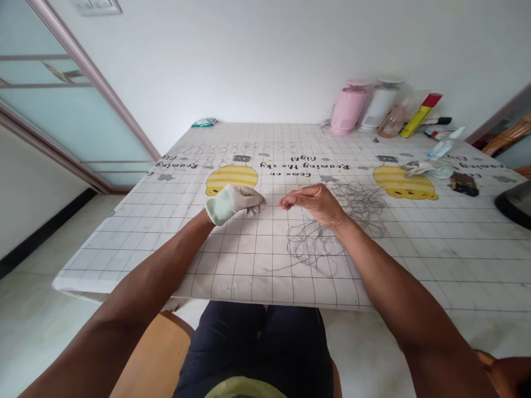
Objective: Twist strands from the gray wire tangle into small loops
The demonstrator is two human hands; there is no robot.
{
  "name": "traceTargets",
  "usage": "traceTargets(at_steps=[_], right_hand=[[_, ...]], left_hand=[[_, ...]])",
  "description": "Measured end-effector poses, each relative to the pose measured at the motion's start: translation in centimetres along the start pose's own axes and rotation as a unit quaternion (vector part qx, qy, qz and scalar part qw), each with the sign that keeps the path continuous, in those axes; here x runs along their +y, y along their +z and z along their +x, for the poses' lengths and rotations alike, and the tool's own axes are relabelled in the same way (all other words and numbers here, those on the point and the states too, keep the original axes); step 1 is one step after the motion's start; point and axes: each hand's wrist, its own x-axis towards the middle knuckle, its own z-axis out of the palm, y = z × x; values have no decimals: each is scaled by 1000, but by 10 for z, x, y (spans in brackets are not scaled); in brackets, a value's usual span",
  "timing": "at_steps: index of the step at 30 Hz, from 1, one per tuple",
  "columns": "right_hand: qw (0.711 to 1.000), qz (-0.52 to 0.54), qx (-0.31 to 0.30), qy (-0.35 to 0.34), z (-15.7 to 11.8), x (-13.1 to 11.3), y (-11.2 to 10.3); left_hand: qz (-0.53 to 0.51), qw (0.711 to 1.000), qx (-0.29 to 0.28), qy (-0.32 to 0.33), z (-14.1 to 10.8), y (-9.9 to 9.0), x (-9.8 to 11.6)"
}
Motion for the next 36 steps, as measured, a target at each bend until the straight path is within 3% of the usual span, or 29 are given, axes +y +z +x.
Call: traceTargets(at_steps=[5, 9, 14, 17, 20, 25, 31, 36], right_hand=[[988, 36, 146, -45, 4, -1, 8], [976, 59, 199, -72, 6, -5, 16], [973, 113, 193, -53, 9, 3, 30], [973, 130, 187, -24, 11, 11, 37], [975, 140, 173, -8, 12, 15, 43], [975, 149, 164, -10, 13, 16, 49], [977, 149, 152, -15, 9, 11, 48], [992, 83, 90, -29, 5, 3, 41]], left_hand=[[-138, 989, 45, 10, 7, -10, -6], [-145, 989, 14, -14, 5, 1, -4], [-222, 974, 44, 26, 5, 36, -5], [-278, 957, 72, 41, 10, 45, -10], [-308, 946, 80, 63, 14, 43, -16], [-303, 947, 44, 97, 16, 37, -19], [-321, 944, 30, 72, 15, 34, -18], [-305, 950, -19, 55, 14, 27, -18]])
